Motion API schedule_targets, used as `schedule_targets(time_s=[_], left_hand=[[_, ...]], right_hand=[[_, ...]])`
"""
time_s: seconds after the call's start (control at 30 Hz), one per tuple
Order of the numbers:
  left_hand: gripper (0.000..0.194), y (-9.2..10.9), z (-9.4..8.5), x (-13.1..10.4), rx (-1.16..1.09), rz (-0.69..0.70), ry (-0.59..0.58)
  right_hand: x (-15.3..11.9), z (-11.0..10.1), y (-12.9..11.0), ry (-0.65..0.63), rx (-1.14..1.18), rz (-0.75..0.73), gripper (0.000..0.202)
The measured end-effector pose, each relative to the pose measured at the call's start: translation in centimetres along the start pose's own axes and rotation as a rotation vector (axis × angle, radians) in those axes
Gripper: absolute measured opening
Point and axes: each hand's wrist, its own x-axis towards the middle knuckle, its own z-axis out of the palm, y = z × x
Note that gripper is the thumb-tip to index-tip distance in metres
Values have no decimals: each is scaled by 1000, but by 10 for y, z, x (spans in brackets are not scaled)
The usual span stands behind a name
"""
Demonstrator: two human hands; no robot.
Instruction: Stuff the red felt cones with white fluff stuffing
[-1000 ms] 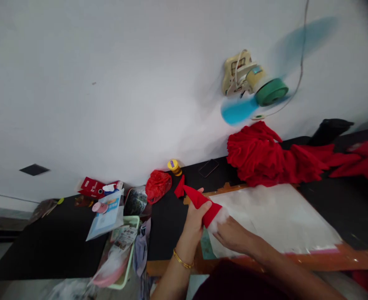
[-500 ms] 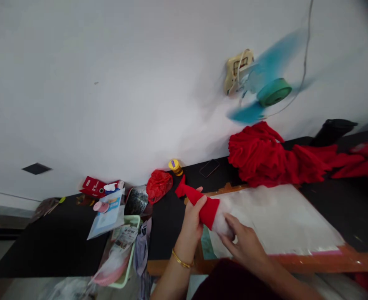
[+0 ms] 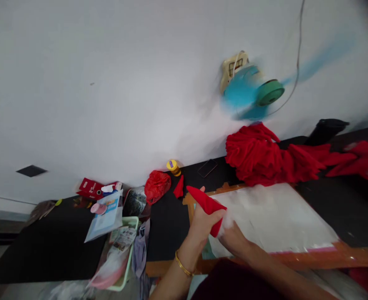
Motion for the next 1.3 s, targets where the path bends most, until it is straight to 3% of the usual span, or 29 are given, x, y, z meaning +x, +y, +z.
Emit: schedule_targets(time_s=[0.13, 0.23, 0.4, 0.57, 0.73, 0.9, 1.07, 1.2, 1.3], left_hand=[[92, -6, 1, -5, 48, 36, -3], [86, -7, -4, -5, 2, -48, -12], [63, -4, -17, 9, -223, -82, 136], [49, 3, -23, 21, -275, -14, 221], [54, 4, -19, 20, -272, -29, 247], [49, -1, -12, 13, -259, -152, 205], [50, -2, -4, -2, -84, -124, 90], [48, -1, -1, -12, 78, -98, 42], [48, -3, -3, -15, 184, -102, -13]], right_hand=[[2, 9, -4, -38, 219, 47, 22], [-2, 11, 7, 44, 282, 86, 21], [-12, -3, 19, -91, -104, -56, 7], [-29, -24, 0, -62, -343, -298, 38], [-33, -37, -11, -37, -438, -477, 45], [-24, -28, -8, -128, -596, -460, 42], [-19, -19, -1, -223, -729, -385, 30], [-21, -21, -10, -412, -644, -220, 22], [-25, -21, -12, -469, -537, -181, 23]])
